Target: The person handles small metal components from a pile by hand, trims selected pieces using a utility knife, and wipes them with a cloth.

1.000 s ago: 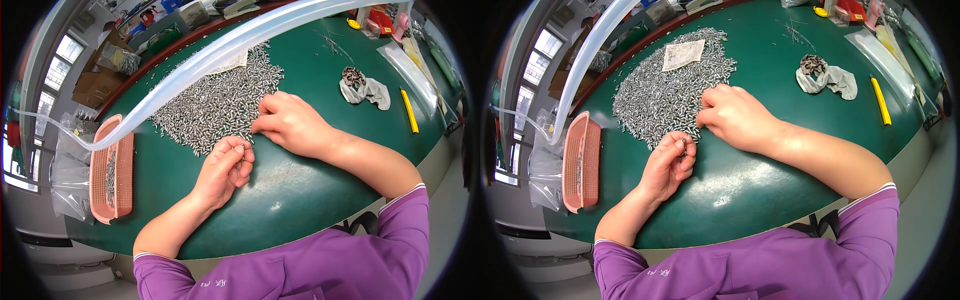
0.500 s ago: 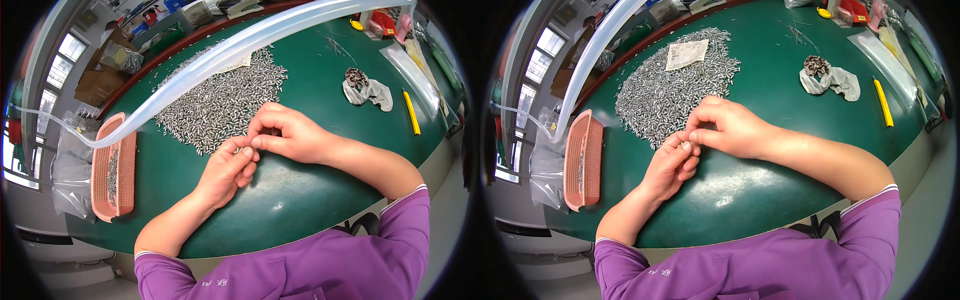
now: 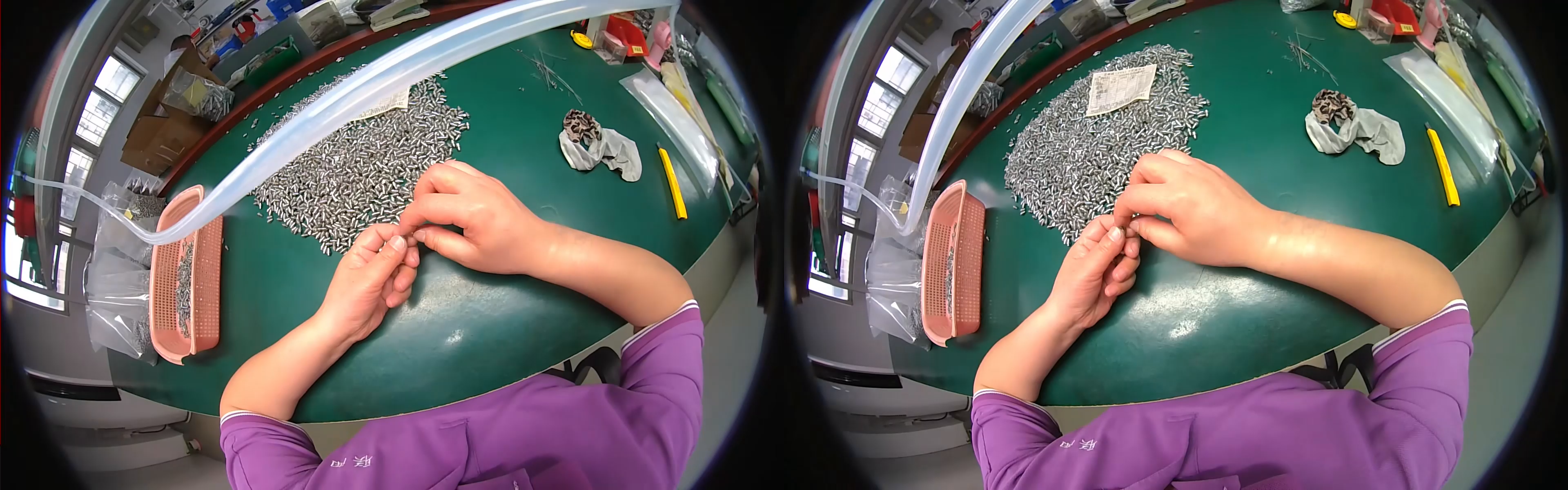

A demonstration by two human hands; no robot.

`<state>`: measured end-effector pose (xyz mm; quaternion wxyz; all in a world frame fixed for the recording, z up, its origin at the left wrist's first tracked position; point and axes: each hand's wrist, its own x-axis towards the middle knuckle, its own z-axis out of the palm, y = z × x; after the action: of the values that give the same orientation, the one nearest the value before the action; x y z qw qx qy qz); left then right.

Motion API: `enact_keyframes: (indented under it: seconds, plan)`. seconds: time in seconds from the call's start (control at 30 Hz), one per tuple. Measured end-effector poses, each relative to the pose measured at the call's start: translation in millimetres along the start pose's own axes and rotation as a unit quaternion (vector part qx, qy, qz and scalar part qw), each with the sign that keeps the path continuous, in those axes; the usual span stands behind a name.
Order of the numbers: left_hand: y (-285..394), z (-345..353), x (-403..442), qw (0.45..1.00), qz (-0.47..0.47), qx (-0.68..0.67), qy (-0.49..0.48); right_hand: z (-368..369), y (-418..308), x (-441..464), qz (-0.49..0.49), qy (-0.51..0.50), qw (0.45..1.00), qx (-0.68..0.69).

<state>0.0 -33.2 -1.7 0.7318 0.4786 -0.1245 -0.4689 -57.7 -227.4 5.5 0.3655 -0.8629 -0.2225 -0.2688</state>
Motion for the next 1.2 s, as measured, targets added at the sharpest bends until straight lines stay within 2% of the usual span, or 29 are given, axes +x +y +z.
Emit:
enact_keyframes:
  seconds: [0.57, 0.67, 0.77, 0.87, 0.93, 1.03, 1.13, 1.17, 1.2]
  plan:
    - [0.3, -0.8, 0.1, 1.000, 0.009, 0.000, -0.017, -1.4, 8.9, -2.2, -0.005, 0.013, 0.998, -0.068]
    - [2.2, -2.7, -0.3, 0.999, -0.002, -0.037, -0.021, -4.7, 6.9, -1.8, 0.010, -0.026, 0.993, -0.116]
    - [11.1, -0.7, -2.6, 0.998, -0.016, -0.060, -0.027, -4.4, 1.2, 0.6, -0.025, -0.050, 0.980, -0.189]
    - [25.3, -1.8, -3.5, 0.999, 0.021, -0.035, 0.027, -2.4, -0.4, 0.7, -0.065, -0.057, 0.975, -0.205]
    - [37.7, -6.4, -4.8, 0.991, 0.056, -0.055, 0.109, -1.1, -2.0, 0.5, -0.079, -0.048, 0.972, -0.214]
    - [68.1, -31.3, -19.1, 0.967, 0.159, -0.017, 0.200, -2.1, -2.8, 1.5, -0.107, -0.043, 0.967, -0.228]
    - [109.4, -84.8, -48.1, 0.892, 0.326, 0.073, 0.304, 0.2, -3.1, -0.8, -0.119, -0.056, 0.960, -0.247]
    - [123.2, -108.4, -64.5, 0.863, 0.362, 0.165, 0.312, 1.4, -2.7, -1.4, -0.129, -0.052, 0.961, -0.240]
    - [132.9, -134.0, -73.5, 0.800, 0.381, 0.201, 0.418, 2.1, -2.7, -1.5, -0.133, -0.050, 0.961, -0.238]
